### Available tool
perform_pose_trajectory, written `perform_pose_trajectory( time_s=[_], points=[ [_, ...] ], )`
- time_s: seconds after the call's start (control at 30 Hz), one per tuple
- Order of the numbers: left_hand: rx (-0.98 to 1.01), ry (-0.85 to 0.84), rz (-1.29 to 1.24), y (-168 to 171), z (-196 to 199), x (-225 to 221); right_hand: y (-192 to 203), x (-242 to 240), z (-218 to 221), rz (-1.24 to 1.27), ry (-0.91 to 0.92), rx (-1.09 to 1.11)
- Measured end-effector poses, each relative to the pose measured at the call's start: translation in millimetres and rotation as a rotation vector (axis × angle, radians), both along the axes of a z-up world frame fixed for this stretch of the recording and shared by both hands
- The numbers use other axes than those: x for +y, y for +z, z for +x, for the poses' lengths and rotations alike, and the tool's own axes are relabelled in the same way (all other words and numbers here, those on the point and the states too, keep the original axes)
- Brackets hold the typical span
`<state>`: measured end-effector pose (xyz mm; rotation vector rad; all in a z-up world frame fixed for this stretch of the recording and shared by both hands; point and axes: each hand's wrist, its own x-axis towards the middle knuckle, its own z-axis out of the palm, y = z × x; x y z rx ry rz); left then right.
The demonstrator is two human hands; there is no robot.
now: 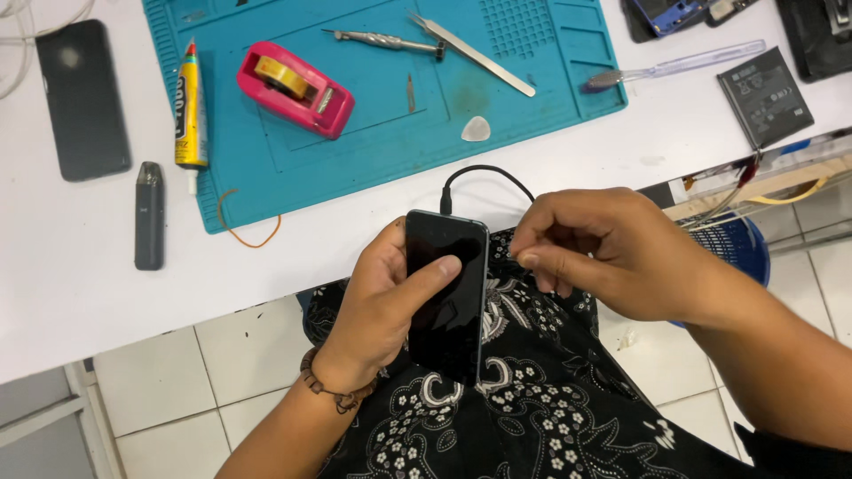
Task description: The person holds a smartphone and uses a metal prying tool to work along the device's edges and seams. They connect a charging cable to the phone, then disconnect it. The person continues to pry at the phone's frame and later handles a small cylindrical component, possibly a SIM tray or connector, using their fingers.
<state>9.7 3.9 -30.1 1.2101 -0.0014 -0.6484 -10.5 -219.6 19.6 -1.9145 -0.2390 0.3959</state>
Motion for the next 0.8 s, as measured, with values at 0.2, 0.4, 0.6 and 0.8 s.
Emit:
perform_pose_trajectory(
  time_s=[0.2, 0.4, 0.6, 0.8],
  points=[
    [-0.183, -0.051, 0.102, 10, 1, -15, -2, -8, -1, 0.250, 0.013, -0.032],
    [-0.201, -0.034, 0.235, 16, 3, -23, -6, -10, 5, 0.213, 0.072, -0.095],
    [-0.188, -0.017, 0.290, 15, 2, -23, -5, -7, 3, 0.192, 0.067, -0.089],
    [-0.177, -0.019, 0.311, 17, 3, -23, -2, -3, 2, 0.158, 0.068, -0.098]
  ],
)
